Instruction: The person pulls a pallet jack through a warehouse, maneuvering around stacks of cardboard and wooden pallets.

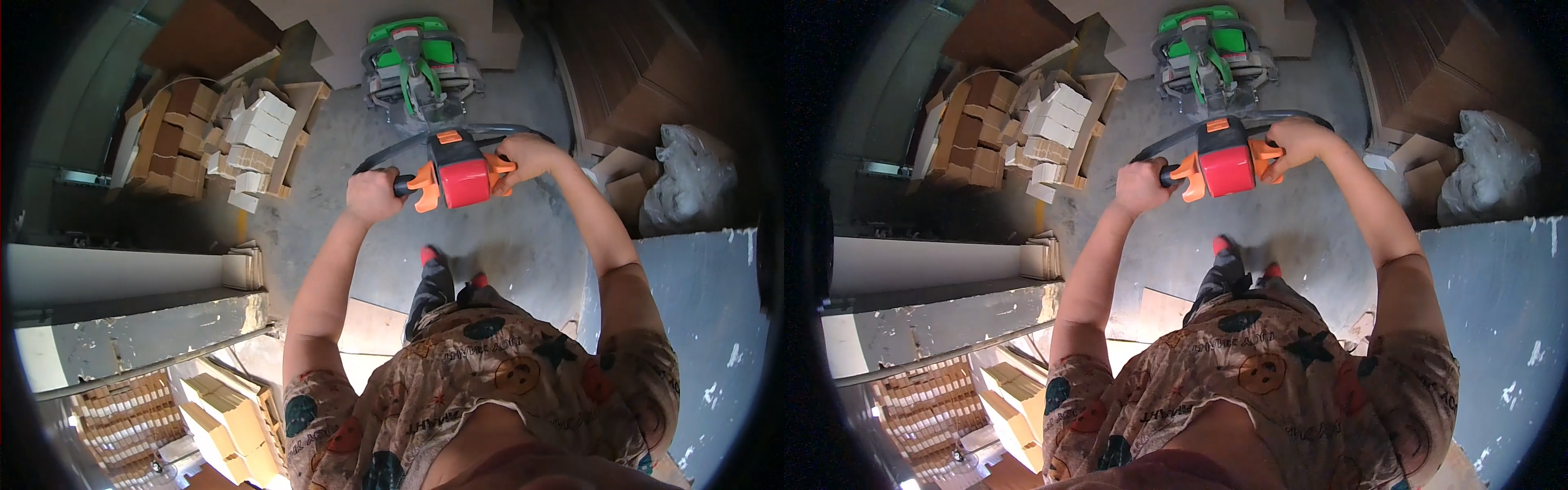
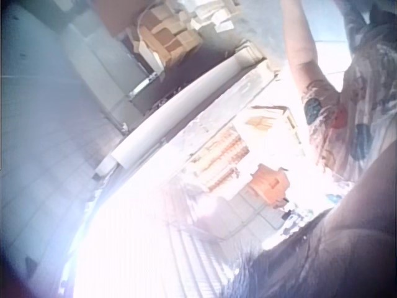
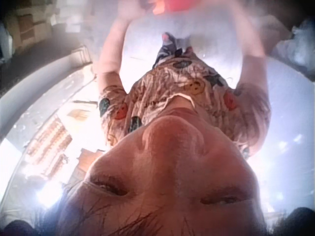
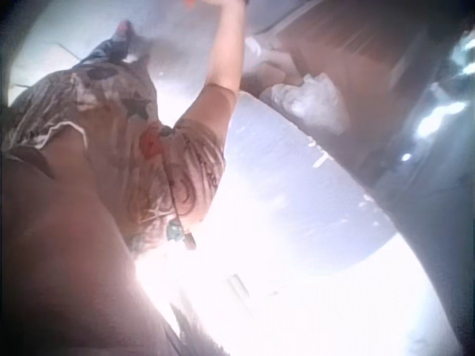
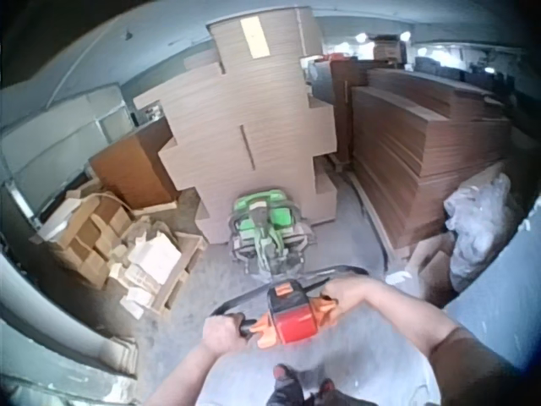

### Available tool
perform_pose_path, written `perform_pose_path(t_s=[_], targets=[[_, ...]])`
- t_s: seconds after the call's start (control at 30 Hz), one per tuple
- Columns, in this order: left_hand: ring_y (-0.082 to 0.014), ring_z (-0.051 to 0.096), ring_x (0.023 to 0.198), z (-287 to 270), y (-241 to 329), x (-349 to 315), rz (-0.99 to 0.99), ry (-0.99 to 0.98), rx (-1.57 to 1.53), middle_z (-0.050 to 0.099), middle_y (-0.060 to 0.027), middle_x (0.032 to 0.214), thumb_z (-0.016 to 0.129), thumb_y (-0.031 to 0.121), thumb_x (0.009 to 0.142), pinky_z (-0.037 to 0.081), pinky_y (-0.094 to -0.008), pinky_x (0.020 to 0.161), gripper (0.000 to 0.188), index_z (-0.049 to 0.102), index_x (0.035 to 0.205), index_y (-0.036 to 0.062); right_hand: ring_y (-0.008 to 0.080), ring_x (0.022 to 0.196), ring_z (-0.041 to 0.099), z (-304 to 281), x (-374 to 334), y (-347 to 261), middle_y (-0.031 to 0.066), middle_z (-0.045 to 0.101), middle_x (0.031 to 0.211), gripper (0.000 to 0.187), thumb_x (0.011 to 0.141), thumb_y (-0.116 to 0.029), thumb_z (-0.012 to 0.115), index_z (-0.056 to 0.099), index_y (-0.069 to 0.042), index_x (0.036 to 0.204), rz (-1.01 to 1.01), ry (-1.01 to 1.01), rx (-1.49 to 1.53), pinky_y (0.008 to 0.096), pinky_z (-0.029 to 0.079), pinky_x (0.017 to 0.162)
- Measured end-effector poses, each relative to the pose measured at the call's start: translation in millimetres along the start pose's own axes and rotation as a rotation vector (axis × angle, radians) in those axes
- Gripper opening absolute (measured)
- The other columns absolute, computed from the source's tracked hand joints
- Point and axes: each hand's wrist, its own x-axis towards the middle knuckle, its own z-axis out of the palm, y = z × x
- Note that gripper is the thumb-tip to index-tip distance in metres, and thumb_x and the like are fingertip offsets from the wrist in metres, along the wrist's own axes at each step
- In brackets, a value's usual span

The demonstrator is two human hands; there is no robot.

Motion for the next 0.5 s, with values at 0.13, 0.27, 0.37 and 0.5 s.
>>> perform_pose_path(t_s=[0.13, 0.27, 0.37, 0.5], targets=[[-0.03, 0.066, 0.068, 3, -4, -9, 0.024, -0.018, 0.008, 0.066, -0.0098, 0.07, 0.073, 0.035, 0.067, 0.053, -0.0398, 0.063, 0.028, 0.068, 0.084, 0.0123, 0.0329, 0.071, 0.063, 12, -6, -11, 0.0167, 0.063, 0.069, 0.06, 0.054, -0.055, 0.081, 0.065, -0.001, 0.075, 0.073, -0.003, -0.018, 0.04, 0.047, 0.065], [-0.0302, 0.066, 0.068, 2, -6, -24, 0.044, -0.024, -0.022, 0.066, -0.0094, 0.069, 0.073, 0.034, 0.067, 0.053, -0.0404, 0.062, 0.028, 0.068, 0.084, 0.0125, 0.0337, 0.071, 0.063, 27, -16, -23, 0.0177, 0.063, 0.07, 0.061, 0.054, -0.056, 0.08, 0.065, -0.001, 0.074, 0.073, 0.028, -0.007, 0.0403, 0.047, 0.065], [-0.0302, 0.066, 0.068, 0, 1, -29, 0.091, -0.004, -0.007, 0.066, -0.0091, 0.069, 0.074, 0.033, 0.067, 0.053, -0.0408, 0.063, 0.028, 0.068, 0.084, 0.0123, 0.0343, 0.07, 0.063, 31, -30, -27, 0.0174, 0.062, 0.069, 0.066, 0.053, -0.06, 0.078, 0.064, 0.001, 0.074, 0.057, 0.048, 0.007, 0.0416, 0.047, 0.063], [-0.0305, 0.066, 0.07, 3, 19, -35, 0.136, -0.02, -0.074, 0.067, -0.0101, 0.072, 0.07, 0.03, 0.069, 0.052, -0.0414, 0.063, 0.022, 0.065, 0.08, 0.011, 0.0322, 0.069, 0.064, 38, -59, -37, 0.0156, 0.065, 0.069, 0.059, 0.052, -0.056, 0.08, 0.066, -0.002, 0.072, 0.15, -0.01, -0.012, 0.0389, 0.048, 0.062]])
